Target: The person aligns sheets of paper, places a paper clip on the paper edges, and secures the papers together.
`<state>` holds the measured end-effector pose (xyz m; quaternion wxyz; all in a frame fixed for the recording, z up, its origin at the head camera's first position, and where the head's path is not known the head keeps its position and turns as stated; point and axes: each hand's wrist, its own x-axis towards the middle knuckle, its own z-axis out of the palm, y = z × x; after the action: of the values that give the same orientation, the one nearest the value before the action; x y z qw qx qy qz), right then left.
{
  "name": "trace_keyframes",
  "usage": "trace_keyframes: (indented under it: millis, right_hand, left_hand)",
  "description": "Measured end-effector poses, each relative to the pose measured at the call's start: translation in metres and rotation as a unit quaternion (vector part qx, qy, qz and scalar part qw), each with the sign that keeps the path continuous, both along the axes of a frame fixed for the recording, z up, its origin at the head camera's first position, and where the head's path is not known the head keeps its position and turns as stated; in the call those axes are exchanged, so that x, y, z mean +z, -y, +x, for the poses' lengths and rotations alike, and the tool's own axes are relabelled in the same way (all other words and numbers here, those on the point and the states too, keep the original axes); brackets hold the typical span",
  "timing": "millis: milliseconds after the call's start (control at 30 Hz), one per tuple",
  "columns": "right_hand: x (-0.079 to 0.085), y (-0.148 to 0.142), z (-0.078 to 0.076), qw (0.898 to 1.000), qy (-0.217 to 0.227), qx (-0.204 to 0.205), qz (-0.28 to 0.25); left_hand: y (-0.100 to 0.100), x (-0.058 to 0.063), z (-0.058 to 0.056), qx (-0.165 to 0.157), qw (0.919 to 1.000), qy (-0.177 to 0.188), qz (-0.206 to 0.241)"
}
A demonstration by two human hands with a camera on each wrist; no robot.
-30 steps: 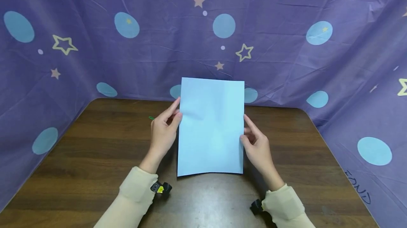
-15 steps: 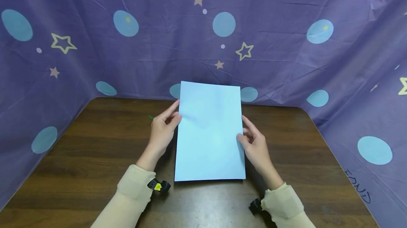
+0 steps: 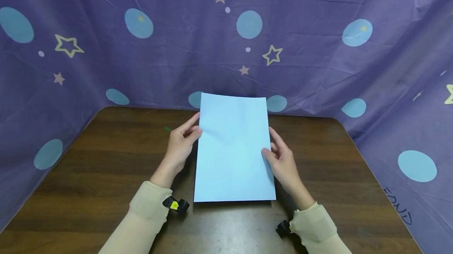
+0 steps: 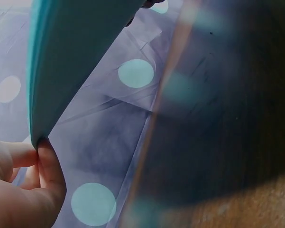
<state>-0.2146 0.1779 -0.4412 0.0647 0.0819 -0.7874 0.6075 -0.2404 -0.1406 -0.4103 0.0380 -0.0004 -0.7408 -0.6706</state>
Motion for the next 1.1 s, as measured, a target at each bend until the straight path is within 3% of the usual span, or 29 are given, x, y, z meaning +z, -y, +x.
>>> trace_keyframes:
  millis: [367, 767, 1100]
  right_hand:
    - [0.0004, 0.0034, 0.0006, 0.999, 0.035, 0.022, -0.016]
    - [0.0014, 0.0050, 0.0014, 0.998, 0.055, 0.011, -0.009]
    - [0.0003, 0.0053, 0.0012, 0.997, 0.075, 0.013, -0.033]
  left_hand:
    - [0.0014, -0.0029, -0.0017, -0.012, 0.9996, 0.023, 0.015]
    - [0.0002, -0.0024, -0.0004, -0.014, 0.9992, 0.029, 0.024]
    - [-0.0004, -0.0039, -0.0015, -0.017, 0.9988, 0.029, 0.034]
